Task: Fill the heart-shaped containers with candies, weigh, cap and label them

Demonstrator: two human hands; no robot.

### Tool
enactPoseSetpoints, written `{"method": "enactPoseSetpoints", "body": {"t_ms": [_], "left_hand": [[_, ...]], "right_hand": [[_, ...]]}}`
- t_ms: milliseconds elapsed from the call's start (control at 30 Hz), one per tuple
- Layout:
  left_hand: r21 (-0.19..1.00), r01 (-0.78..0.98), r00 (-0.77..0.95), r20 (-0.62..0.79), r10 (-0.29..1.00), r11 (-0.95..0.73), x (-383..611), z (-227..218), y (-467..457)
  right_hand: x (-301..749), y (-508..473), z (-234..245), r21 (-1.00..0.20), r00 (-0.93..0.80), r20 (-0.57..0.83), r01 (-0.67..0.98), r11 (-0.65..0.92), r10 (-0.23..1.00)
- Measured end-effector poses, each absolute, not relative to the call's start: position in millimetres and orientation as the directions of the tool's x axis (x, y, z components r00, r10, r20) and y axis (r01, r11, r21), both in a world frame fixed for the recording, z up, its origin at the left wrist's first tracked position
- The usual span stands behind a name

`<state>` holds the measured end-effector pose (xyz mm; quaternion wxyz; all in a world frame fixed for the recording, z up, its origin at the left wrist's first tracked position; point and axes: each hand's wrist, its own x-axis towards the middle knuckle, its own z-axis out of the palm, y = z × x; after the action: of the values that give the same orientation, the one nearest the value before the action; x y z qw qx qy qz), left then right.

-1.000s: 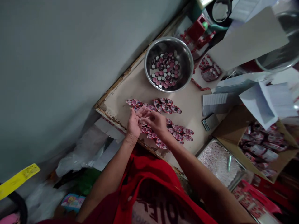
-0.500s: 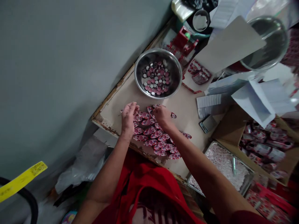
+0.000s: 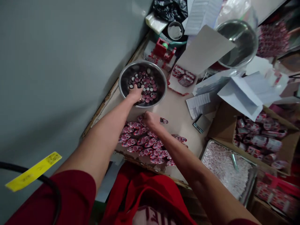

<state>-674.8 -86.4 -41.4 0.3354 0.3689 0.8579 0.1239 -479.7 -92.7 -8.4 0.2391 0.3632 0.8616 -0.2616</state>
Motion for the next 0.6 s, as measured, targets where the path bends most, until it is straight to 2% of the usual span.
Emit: {"method": "enactPoseSetpoints", "body": {"t_ms": [67,100,167,233,267,333,433,500,600], "left_hand": [[0.519,0.506,-0.478,-0.496,0.725,0.689,-677,-52,-86],[0.540,0.490,-0.471,-0.497,0.729,0.684,-678,-56,-86],[0.589,0.380,-0.500,-0.518,0.694,0.713,-679,-61,-83],[0.635,0.211,-0.549,-0.552,0.628,0.743,-679,-61,-80],[0.662,0.125,-0.571,-0.561,0.599,0.739,-679,-59,-79],[0.736,-0.037,-0.596,-0.559,0.576,0.676,-678,-52,-79],[0.810,-0.314,-0.590,-0.576,0.566,0.496,-677,-38,-82],[0.771,-0.509,-0.547,-0.633,0.548,0.382,-676,-30,-84],[0.713,-0.638,-0.497,-0.671,0.551,0.292,-673,-22,-86]], "right_hand": [[-465,-77,-5,-0.375,-0.641,-0.596,0.755,0.537,0.485],[-455,-66,-3,-0.456,-0.644,-0.590,0.763,0.458,0.487],[-430,-37,5,-0.647,-0.625,-0.560,0.740,0.184,0.544],[-405,-9,13,-0.788,-0.552,-0.507,0.608,-0.096,0.663],[-395,2,18,-0.829,-0.505,-0.478,0.531,-0.178,0.719],[-386,15,23,-0.866,-0.461,-0.431,0.452,-0.213,0.776],[-405,15,20,-0.893,-0.542,-0.409,0.403,-0.200,0.734],[-434,10,12,-0.925,-0.610,-0.354,0.343,-0.167,0.709],[-485,4,-1,-0.959,-0.668,-0.253,0.267,-0.093,0.700]]}}
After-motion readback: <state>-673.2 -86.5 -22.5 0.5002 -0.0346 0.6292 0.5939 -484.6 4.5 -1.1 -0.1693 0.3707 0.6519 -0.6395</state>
